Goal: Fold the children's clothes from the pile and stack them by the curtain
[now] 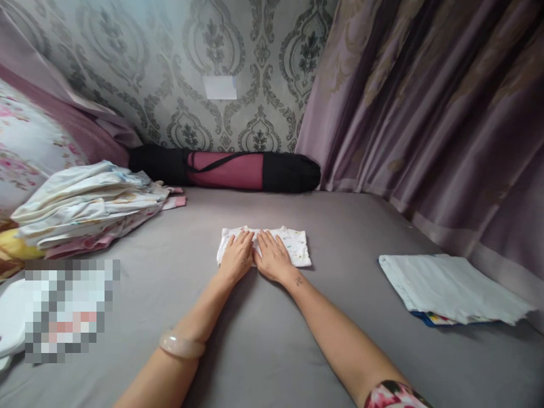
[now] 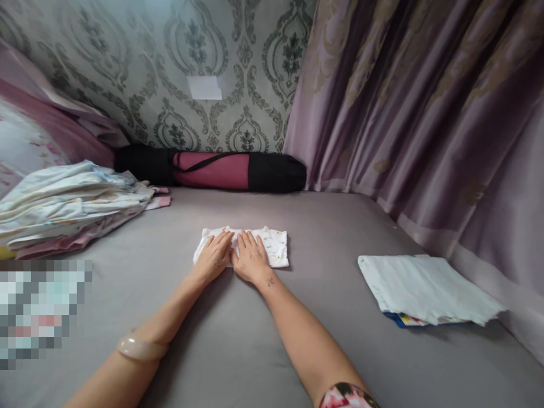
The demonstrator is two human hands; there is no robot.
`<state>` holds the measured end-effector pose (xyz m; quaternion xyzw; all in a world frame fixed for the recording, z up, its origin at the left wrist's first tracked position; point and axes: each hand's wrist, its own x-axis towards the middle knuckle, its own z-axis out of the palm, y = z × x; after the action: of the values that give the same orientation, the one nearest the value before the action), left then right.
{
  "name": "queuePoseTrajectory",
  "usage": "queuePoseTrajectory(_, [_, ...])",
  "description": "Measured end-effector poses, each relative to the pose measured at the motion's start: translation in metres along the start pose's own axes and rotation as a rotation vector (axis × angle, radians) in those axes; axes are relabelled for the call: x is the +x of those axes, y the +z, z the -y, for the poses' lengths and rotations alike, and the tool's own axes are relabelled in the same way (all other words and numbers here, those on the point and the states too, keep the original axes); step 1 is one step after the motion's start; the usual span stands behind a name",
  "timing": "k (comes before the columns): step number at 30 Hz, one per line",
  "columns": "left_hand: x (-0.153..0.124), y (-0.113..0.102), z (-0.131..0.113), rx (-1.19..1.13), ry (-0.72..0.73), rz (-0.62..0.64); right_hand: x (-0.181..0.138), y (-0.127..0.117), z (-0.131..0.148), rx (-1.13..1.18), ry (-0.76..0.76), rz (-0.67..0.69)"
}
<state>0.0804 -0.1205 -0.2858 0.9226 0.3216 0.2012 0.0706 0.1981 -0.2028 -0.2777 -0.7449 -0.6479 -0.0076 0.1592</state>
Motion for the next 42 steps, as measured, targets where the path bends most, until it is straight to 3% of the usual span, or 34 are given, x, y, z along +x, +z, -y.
queuePoseTrajectory(4, [0.0,-0.004,-0.001,0.018,0.013,0.004,0.0,-0.01,-0.004,0.044,-0.024,0.05])
queuePoseTrajectory(8, [0.001,-0.009,-0.003,0.052,0.021,-0.008,-0.003,-0.018,-0.009,0.037,-0.013,-0.012])
queuePoseTrajectory(16, [0.001,-0.001,-0.002,0.163,-0.015,0.168,-0.004,-0.009,-0.014,0.033,0.082,0.07])
queuePoseTrajectory(21, [0.0,-0.007,-0.003,0.156,0.012,0.143,-0.004,-0.016,-0.015,0.049,0.072,0.098])
queuePoseTrajectory(25, [-0.001,-0.014,0.001,0.155,-0.027,0.046,-0.006,-0.021,-0.021,0.026,0.114,0.053])
queuePoseTrajectory(31, [-0.001,-0.01,0.01,0.173,-0.158,0.166,-0.008,-0.014,-0.028,0.014,0.176,0.082])
queuePoseTrajectory(38, [-0.003,-0.011,0.014,0.205,-0.161,0.072,-0.007,-0.02,-0.032,-0.013,0.214,0.053])
queuePoseTrajectory(42, [-0.003,-0.007,0.022,0.207,-0.211,0.141,-0.008,-0.016,-0.037,-0.044,0.28,0.059])
